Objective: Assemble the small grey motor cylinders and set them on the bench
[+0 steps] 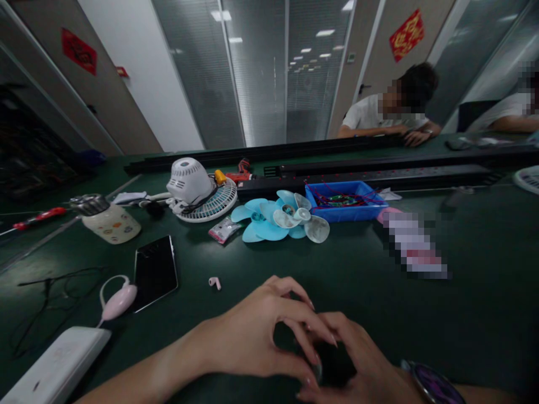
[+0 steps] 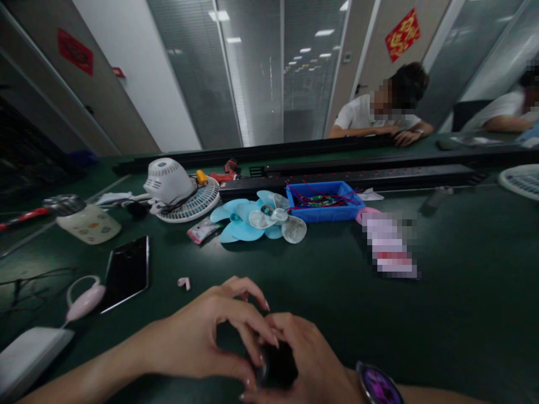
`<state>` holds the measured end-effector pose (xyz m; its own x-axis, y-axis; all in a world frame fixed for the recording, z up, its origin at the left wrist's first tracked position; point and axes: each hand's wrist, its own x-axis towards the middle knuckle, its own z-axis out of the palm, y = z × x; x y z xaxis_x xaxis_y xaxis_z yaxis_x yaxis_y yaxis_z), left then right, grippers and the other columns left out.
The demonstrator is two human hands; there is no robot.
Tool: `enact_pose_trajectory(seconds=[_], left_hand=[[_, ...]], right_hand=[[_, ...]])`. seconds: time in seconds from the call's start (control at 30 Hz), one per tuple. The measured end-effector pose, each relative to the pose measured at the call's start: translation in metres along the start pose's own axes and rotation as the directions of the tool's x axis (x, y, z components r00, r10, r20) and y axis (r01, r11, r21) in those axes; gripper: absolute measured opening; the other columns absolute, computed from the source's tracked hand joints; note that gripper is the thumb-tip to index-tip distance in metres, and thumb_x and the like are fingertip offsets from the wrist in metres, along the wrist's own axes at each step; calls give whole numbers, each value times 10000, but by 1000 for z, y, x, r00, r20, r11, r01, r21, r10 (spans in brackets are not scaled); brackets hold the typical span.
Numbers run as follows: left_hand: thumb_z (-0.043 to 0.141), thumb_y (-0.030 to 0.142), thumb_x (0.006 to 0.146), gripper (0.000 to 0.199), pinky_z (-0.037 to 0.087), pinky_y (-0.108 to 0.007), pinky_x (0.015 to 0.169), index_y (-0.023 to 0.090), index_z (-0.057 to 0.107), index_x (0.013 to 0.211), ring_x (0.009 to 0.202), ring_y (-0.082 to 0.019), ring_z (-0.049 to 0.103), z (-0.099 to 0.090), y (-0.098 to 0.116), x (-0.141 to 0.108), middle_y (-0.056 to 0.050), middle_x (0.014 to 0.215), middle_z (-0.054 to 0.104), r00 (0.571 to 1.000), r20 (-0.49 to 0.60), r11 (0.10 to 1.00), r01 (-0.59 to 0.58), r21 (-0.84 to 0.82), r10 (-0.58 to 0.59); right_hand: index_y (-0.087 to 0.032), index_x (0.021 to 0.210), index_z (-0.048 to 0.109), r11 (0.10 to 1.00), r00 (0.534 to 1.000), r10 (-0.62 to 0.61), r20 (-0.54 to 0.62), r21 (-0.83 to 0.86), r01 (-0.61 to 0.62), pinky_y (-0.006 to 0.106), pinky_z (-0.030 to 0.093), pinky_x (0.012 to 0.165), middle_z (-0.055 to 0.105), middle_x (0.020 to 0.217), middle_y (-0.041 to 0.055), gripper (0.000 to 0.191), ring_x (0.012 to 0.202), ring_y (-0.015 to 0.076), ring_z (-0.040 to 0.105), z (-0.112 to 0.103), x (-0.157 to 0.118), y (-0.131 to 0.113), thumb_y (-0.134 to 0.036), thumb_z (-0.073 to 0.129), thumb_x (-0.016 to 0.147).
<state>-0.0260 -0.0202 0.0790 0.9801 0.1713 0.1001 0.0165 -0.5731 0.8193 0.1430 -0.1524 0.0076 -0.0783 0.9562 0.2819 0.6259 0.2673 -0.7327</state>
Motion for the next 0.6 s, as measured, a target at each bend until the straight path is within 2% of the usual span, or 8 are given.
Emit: enact_pose_trajectory(seconds=[0.17, 0.3, 0.4, 0.47, 0.53, 0.6], left_hand=[[792, 150, 722, 445, 420, -395, 991, 308, 682, 1123, 1074, -214, 631, 1, 1, 0, 21, 819, 782, 999, -24, 999, -32, -6, 32], [770, 147, 752, 330, 442, -353, 946, 270, 707, 1051, 958, -190, 671, -2, 6, 0, 16, 828, 781, 999, -38, 1000, -16, -21, 15], [763, 208, 770, 176, 478, -343, 866, 252, 729, 937, 905, -195, 675, -6, 0, 1, 2, 843, 772, 982, -190, 999, 10, -48, -19], [764, 255, 772, 150, 489, -350, 839, 231, 720, 913, 887, -206, 686, -6, -14, 4, -17, 843, 764, 932, -355, 997, 50, -65, -70], [758, 275, 776, 177, 489, -357, 844, 214, 702, 932, 881, -211, 696, -2, -34, 8, -33, 890, 755, 856, -499, 991, 112, -70, -132], [763, 264, 768, 164, 470, -348, 866, 212, 691, 905, 893, -202, 696, 4, -54, 11, -23, 918, 752, 800, -579, 984, 179, -25, -160]], right_hand=[[-201, 1040, 560, 1000, 1000, -5, 12, -27, 5, 219, 524, 726, 633, 979, -7, 563, 853, 137, 632, 1, -1, 2, -255, 873, 575], [-196, 1054, 534, 1000, 1000, -21, -8, -6, 21, 204, 522, 724, 638, 980, -10, 627, 846, 133, 638, 0, -2, 3, -210, 890, 538], [-201, 1084, 513, 994, 993, -99, -64, -42, 97, 201, 530, 737, 635, 1015, -3, 698, 889, 144, 641, 0, -2, 4, -213, 907, 508], [-202, 1082, 518, 987, 987, -143, -72, -85, 137, 215, 537, 772, 634, 1029, 7, 681, 917, 153, 639, -1, -2, 3, -246, 905, 523], [-195, 1062, 532, 984, 988, -149, -47, -110, 143, 235, 541, 805, 636, 1028, 20, 618, 938, 164, 637, -1, -1, 3, -275, 888, 564], [-183, 1060, 539, 984, 990, -143, -20, -111, 140, 249, 544, 811, 640, 1015, 34, 590, 938, 174, 636, -1, 0, 2, -298, 876, 589]])
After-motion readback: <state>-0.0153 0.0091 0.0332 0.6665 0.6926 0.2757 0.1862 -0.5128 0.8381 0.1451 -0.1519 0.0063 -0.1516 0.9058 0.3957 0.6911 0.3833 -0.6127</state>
